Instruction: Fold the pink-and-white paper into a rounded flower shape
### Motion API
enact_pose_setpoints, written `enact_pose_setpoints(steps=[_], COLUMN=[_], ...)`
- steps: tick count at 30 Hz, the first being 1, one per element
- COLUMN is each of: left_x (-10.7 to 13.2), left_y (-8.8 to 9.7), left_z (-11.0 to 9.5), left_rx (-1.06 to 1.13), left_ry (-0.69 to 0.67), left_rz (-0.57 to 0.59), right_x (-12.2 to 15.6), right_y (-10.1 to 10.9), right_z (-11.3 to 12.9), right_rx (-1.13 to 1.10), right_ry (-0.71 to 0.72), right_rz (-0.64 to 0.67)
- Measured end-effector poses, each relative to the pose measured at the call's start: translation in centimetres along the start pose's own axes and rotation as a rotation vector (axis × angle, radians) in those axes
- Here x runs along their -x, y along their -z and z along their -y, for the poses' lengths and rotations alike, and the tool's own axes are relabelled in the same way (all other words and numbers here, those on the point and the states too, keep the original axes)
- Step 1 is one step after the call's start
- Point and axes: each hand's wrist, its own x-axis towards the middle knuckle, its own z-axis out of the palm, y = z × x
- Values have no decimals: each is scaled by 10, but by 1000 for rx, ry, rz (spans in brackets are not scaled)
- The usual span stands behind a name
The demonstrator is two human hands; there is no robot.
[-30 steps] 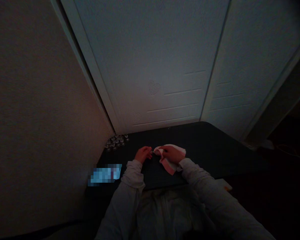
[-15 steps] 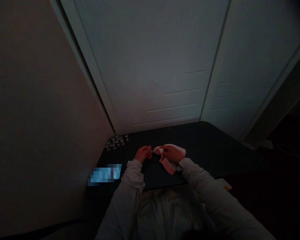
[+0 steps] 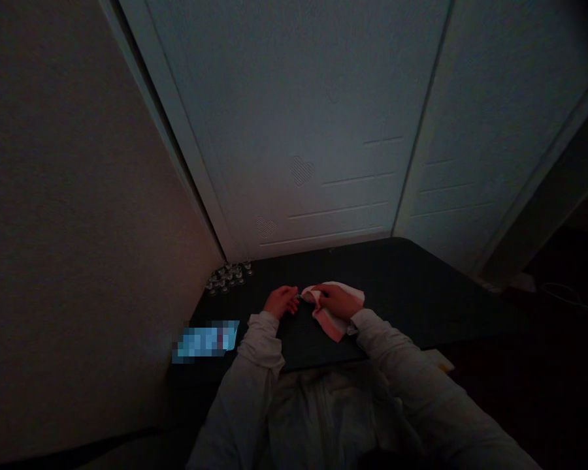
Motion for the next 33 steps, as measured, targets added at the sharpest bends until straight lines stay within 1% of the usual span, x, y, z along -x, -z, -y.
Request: enact_pose_setpoints(steps=[6, 16, 20, 26, 33], left_x=[-2, -1, -1, -1, 0], left_y=[2, 1, 1, 2, 2], left_z=[4, 3, 3, 3, 2], left_rx=[15, 5, 1, 30, 73], left_ry=[-10, -41, -40, -39, -28], left_rz=[13, 11, 13, 20, 3], right_x=[0, 1, 1, 2, 1], right_y=[0, 1, 1, 1, 2], right_z=[1, 2, 2, -1, 1], right_rx=[-3, -10, -31, -3, -43], right_ry=[-3, -27, 6, -25, -3], right_rz=[1, 15, -5, -39, -53])
